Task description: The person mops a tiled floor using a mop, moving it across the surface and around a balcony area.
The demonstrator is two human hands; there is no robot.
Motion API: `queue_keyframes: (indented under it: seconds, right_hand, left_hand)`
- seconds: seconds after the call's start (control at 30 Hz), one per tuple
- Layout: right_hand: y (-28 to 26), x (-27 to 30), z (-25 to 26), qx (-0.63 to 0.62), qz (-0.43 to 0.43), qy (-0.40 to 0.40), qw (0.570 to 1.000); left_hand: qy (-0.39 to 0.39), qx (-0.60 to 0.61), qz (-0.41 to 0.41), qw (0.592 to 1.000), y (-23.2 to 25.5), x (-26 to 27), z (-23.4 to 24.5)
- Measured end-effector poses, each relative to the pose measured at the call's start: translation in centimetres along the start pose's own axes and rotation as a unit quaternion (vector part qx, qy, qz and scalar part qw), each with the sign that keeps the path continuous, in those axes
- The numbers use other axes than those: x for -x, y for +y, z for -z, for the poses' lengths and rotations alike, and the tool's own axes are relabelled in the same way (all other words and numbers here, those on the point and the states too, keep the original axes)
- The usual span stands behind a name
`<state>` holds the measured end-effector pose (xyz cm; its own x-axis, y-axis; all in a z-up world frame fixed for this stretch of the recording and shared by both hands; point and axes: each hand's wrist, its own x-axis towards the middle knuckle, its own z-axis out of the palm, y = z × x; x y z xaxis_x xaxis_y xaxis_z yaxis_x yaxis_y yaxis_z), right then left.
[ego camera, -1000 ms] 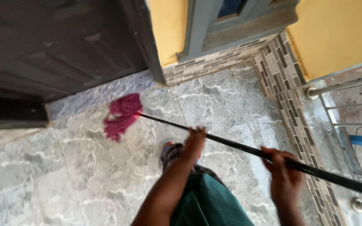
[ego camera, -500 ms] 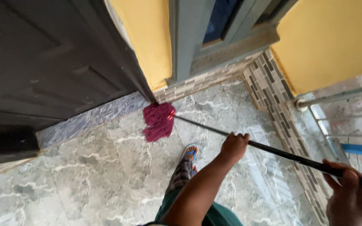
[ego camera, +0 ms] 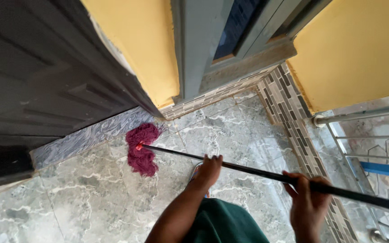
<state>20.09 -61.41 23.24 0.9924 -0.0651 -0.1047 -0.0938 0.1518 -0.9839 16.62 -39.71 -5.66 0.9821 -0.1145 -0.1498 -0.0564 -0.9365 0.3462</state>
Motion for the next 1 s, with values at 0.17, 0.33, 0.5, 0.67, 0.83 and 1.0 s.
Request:
queue_keyframes:
  seconds: [0.17,0.33,0.5,0.67,0.83,1.0]
  right_hand:
    - [-3.1,-1.3,8.4,-0.081,0.051,-0.023,0.995]
    - [-6.8,-2.6,13.5,0.098,0.099,0.022,0.99]
    - [-8.8,-5.1,14.9,0.219,0.139,0.001,0.966]
    - [-7.8,-8.3,15.6,0.239,0.139,-0.029,0.961]
    - [-1.8,-10.1,13.6,-0.003,-0.022,-0.033,0.999]
    - [3.7,-4.0,10.6,0.01,-0.017,-0.148,0.989]
  left_hand:
    - [-0.021,0.085,-0.07,0.994,7.6,-3.9,2.2]
    - [-0.075,0.184,-0.088,0.976,15.1,-8.2,7.6]
    - [-0.079,0.172,-0.114,0.975,17.4,-10.9,9.0]
    - [0.032,0.151,-0.058,0.986,16.1,-11.9,3.4]
    - [0.096,0.167,0.033,0.981,10.5,-8.0,-3.6]
    - [0.043,0.12,0.163,0.978,5.2,-0.8,-5.5]
